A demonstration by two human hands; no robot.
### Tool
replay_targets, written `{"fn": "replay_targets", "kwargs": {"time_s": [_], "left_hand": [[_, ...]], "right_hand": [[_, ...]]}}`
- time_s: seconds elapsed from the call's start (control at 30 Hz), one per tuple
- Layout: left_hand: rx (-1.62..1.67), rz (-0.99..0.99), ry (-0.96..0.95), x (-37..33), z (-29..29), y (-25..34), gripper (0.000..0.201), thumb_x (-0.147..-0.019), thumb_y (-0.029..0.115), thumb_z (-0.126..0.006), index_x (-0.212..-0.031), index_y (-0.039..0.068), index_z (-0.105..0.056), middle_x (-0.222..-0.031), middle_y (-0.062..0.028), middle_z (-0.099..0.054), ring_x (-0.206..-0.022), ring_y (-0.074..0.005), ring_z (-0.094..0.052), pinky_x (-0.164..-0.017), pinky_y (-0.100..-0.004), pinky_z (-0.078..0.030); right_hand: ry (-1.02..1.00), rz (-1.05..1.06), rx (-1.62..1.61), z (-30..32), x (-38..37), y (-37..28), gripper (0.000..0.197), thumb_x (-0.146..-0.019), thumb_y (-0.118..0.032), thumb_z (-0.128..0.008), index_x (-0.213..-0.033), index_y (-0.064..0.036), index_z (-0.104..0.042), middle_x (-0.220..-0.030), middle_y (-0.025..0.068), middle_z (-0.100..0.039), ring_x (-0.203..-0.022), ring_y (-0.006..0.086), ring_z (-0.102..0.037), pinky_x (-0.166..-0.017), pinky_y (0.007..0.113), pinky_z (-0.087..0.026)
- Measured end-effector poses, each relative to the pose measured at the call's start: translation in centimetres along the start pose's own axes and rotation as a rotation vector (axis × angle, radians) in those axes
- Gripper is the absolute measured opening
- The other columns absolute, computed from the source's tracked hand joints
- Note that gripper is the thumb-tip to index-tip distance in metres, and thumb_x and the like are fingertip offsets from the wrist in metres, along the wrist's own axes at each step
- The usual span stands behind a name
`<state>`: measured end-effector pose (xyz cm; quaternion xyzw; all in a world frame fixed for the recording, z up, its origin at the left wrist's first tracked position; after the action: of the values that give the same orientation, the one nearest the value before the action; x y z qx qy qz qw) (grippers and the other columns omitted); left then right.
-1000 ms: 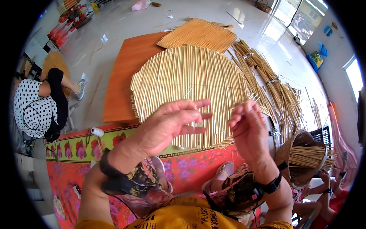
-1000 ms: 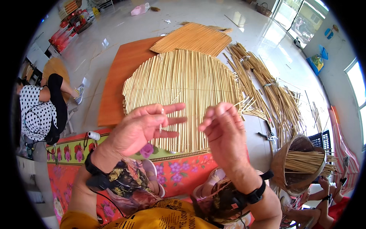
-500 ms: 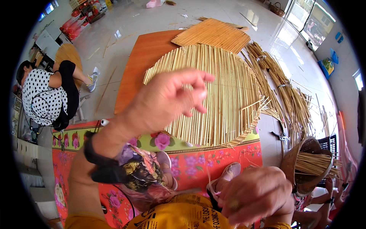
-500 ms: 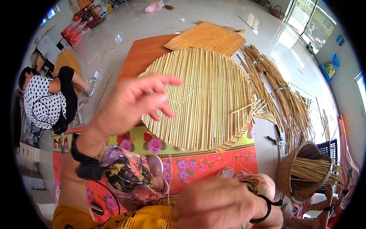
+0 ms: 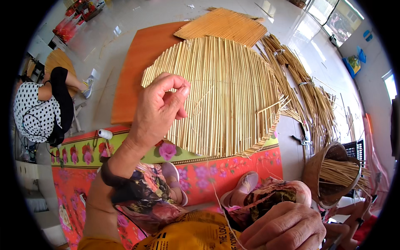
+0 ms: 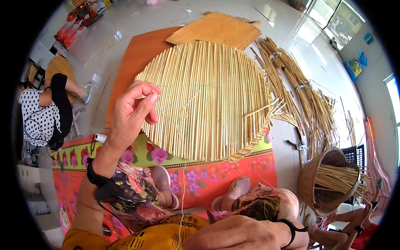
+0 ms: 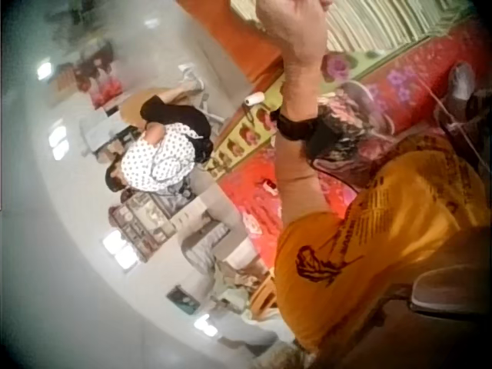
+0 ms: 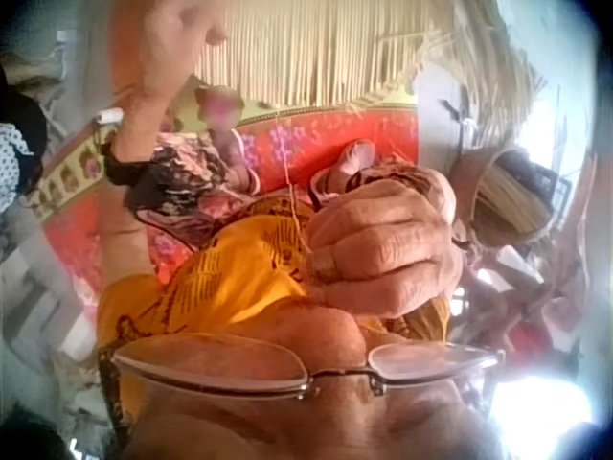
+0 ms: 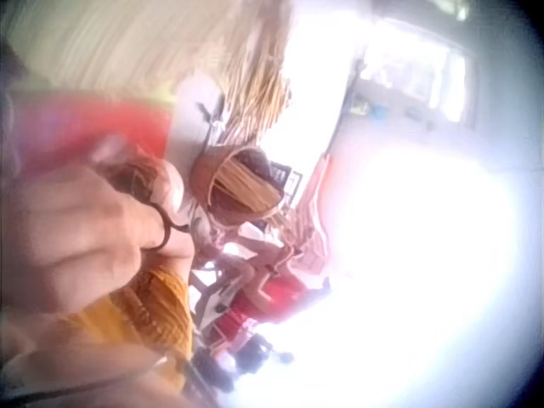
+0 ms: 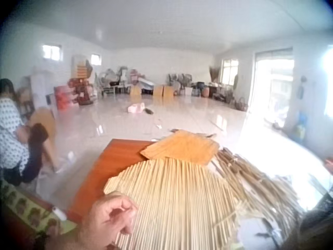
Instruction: The person threads a white string through individual thin bamboo sticks to assemble a large circular mat and uses scissors to cut the string.
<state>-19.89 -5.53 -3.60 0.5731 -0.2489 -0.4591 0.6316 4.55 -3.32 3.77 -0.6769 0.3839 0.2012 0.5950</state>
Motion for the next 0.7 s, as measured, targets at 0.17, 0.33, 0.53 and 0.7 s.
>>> {"fn": "replay_targets", "kwargs": {"time_s": [0.17, 0.33, 0.53, 0.7], "left_hand": [[-0.029, -0.022, 0.007, 0.2, 0.0, -0.4, 0.009, -0.094, 0.006, -0.056, -0.092, -0.003, -0.056, -0.094, -0.0055, -0.057, -0.060, -0.0079, -0.058, -0.052, -0.0203, -0.048], [0.012, -0.030, -0.089, -0.2, -1.3, 0.0, 0.010, -0.095, 0.009, -0.054, -0.093, -0.001, -0.057, -0.092, -0.0039, -0.057, -0.064, -0.0063, -0.058, -0.056, -0.0199, -0.049], [0.298, 0.016, -0.244, 1.2, -2.9, 1.4, 0.016, -0.099, 0.018, -0.053, -0.095, 0.003, -0.056, -0.083, -0.0008, -0.058, -0.076, -0.0070, -0.058, -0.070, -0.0230, -0.051], [0.468, 0.054, -0.287, 1.6, -3.6, 2.3, 0.016, -0.096, 0.018, -0.058, -0.095, 0.002, -0.058, -0.084, -0.0006, -0.059, -0.078, -0.0079, -0.058, -0.073, -0.0243, -0.050]], "right_hand": [[-0.012, 0.021, -0.017, 0.4, -0.1, 0.9, 0.028, -0.088, -0.010, -0.062, -0.063, 0.0037, -0.060, -0.068, 0.0171, -0.060, -0.059, 0.0275, -0.064, -0.058, 0.038, -0.057], [-0.020, 0.060, 0.001, 1.2, -0.3, 1.4, 0.029, -0.088, -0.010, -0.062, -0.062, 0.0033, -0.060, -0.068, 0.0170, -0.060, -0.059, 0.0271, -0.064, -0.058, 0.037, -0.056], [-0.092, -0.209, 0.195, 4.0, 0.6, 1.5, 0.017, -0.092, -0.007, -0.056, -0.077, 0.0023, -0.057, -0.076, 0.0133, -0.062, -0.065, 0.0217, -0.063, -0.061, 0.032, -0.054], [0.566, -0.749, -0.013, 4.2, 1.7, 4.2, 0.009, -0.095, -0.010, -0.055, -0.093, -0.0004, -0.055, -0.078, 0.0046, -0.059, -0.068, 0.0112, -0.059, -0.062, 0.027, -0.051]]}}
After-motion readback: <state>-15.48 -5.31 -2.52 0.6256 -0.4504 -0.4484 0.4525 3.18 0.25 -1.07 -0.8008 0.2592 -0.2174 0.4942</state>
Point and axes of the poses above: each hand's wrist, its own x-axis away from the middle knuckle, its own z-axis out of the back of the hand, y = z × x, the point moved 2 cm from there along -x, towards the middle knuckle
